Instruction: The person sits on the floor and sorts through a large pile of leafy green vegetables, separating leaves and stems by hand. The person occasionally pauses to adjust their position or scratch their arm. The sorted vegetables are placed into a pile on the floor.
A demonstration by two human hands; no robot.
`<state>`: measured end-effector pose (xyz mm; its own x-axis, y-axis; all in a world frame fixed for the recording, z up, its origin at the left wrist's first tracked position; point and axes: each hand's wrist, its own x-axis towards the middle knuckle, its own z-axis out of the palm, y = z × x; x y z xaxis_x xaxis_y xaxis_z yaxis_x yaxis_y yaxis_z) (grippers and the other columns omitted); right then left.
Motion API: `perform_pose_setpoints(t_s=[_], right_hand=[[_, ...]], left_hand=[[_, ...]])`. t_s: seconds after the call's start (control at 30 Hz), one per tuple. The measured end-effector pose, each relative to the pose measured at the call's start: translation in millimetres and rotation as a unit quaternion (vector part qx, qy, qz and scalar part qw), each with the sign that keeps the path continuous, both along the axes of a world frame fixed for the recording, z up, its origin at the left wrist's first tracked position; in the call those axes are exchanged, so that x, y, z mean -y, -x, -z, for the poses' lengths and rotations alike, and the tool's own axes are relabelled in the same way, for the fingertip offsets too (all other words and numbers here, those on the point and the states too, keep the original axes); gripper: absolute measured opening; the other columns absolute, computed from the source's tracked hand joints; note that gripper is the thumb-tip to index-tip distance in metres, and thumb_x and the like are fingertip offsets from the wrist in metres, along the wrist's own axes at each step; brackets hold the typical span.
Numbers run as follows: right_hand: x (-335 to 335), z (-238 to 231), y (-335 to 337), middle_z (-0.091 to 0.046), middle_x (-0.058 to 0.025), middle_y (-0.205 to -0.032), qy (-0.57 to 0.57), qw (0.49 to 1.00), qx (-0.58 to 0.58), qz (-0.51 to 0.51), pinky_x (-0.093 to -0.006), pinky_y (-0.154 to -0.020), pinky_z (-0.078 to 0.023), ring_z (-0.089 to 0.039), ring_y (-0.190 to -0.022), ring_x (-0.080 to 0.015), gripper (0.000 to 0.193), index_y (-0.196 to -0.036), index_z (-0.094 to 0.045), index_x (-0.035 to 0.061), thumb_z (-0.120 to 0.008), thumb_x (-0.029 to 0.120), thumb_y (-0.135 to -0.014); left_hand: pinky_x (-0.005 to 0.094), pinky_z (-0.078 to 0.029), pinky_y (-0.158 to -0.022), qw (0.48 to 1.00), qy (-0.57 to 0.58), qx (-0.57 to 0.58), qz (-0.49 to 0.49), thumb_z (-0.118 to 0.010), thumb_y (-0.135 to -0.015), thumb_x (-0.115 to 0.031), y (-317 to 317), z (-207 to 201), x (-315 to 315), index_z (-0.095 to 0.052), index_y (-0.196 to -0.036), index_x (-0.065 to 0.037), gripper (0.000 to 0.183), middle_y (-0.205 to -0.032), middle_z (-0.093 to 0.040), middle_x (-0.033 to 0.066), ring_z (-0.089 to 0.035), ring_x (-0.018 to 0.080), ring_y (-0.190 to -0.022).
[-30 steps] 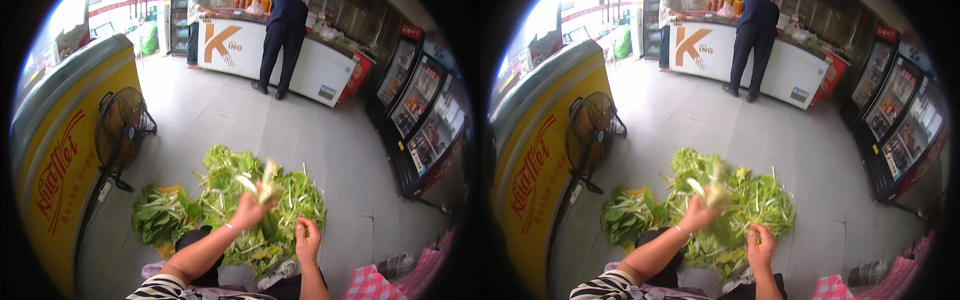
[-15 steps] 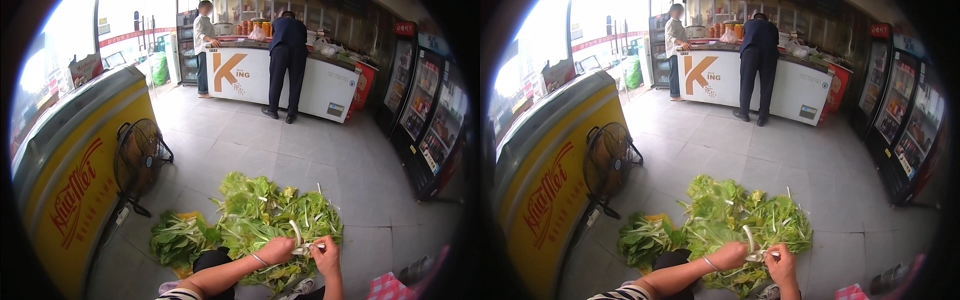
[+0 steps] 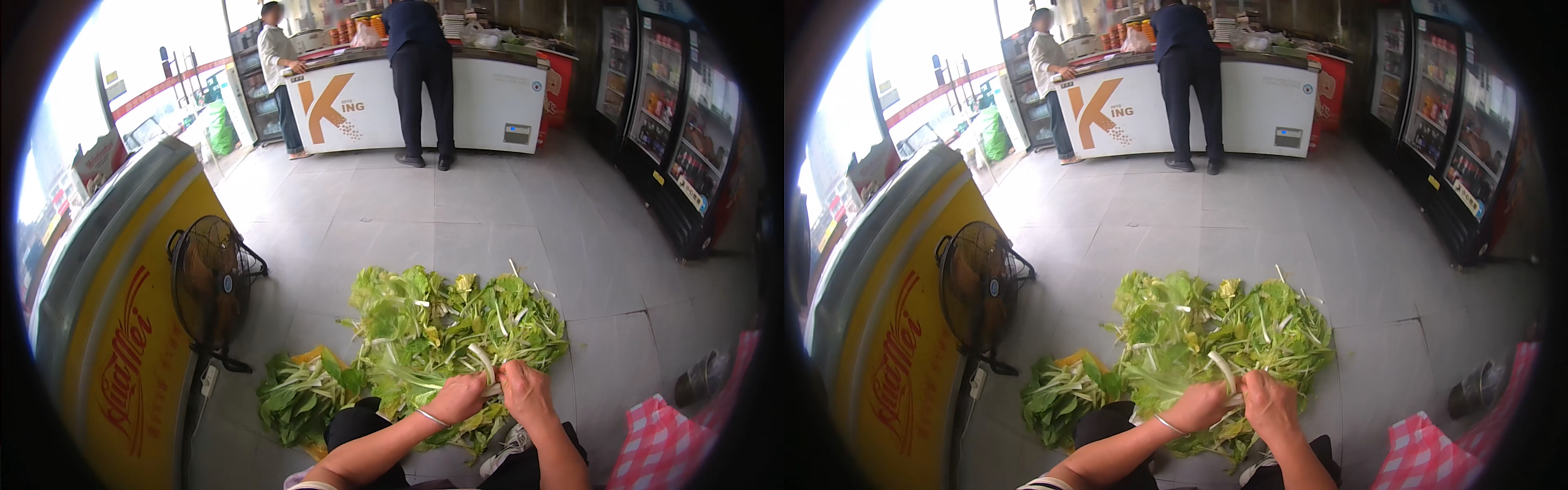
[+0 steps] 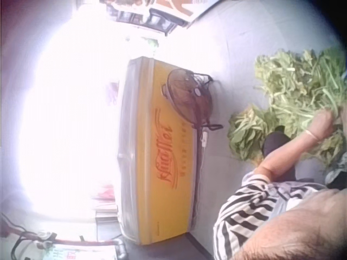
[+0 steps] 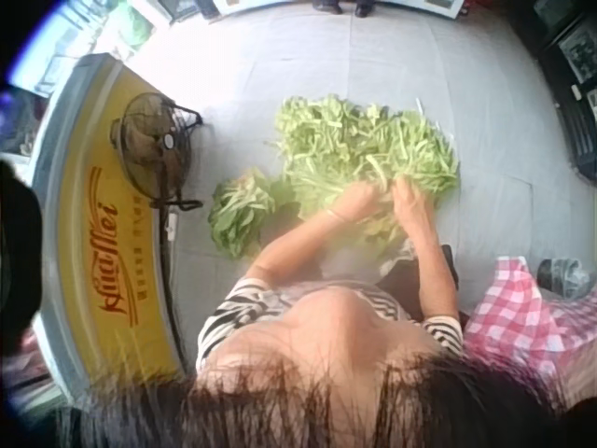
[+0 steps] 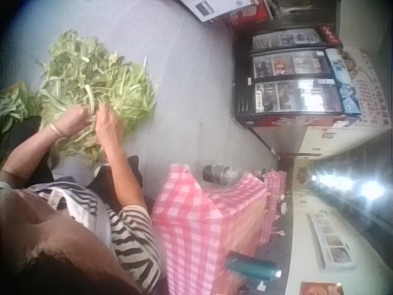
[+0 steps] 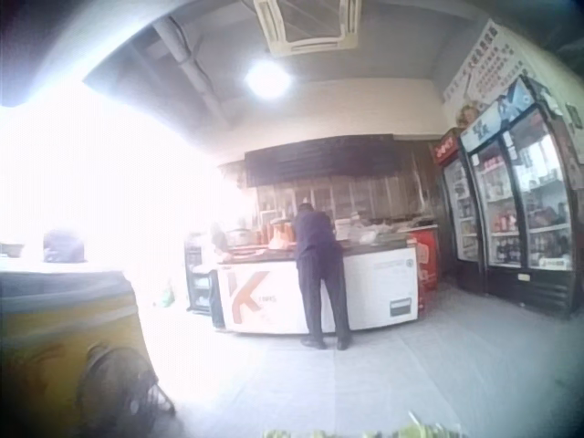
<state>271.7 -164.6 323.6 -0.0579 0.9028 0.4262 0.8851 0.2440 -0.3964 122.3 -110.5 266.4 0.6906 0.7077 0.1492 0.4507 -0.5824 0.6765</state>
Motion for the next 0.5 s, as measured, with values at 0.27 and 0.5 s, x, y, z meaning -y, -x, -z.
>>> perform_pose_setpoints(t_s=[0.27, 0.5], right_hand=[[0, -3, -6, -0.062, -0.0151, -0.072, 0.02, 0.99, -0.139, -0.007, -0.0397, -0.056, -0.048, -0.062, -0.065, -0.0331, 0.007, -0.081, -0.056, 0.0028, -0.063, 0.005, -0.079], [0, -5, -30, -0.048, 0.003, -0.065, 0.044, 0.843, -0.533, -0.064, -0.0217, -0.046, -0.036, -0.043, -0.052, -0.0042, 0.022, -0.089, -0.055, 0.0079, -0.057, 0.029, -0.094]], left_hand=[[0.0458, -0.05, -0.064, 0.996, -0.003, 0.075, 0.037, -0.063, -0.08, -0.01, 4, -7, -3, -0.052, -0.114, -0.009, 0.036, -0.088, -0.064, 0.0193, -0.062, 0.0409, -0.078], [0.0429, -0.049, -0.072, 0.985, 0.004, 0.167, 0.044, -0.062, -0.075, -0.001, 7, -25, -8, -0.051, -0.115, -0.006, 0.042, -0.092, -0.062, 0.0175, -0.061, 0.0396, -0.085]])
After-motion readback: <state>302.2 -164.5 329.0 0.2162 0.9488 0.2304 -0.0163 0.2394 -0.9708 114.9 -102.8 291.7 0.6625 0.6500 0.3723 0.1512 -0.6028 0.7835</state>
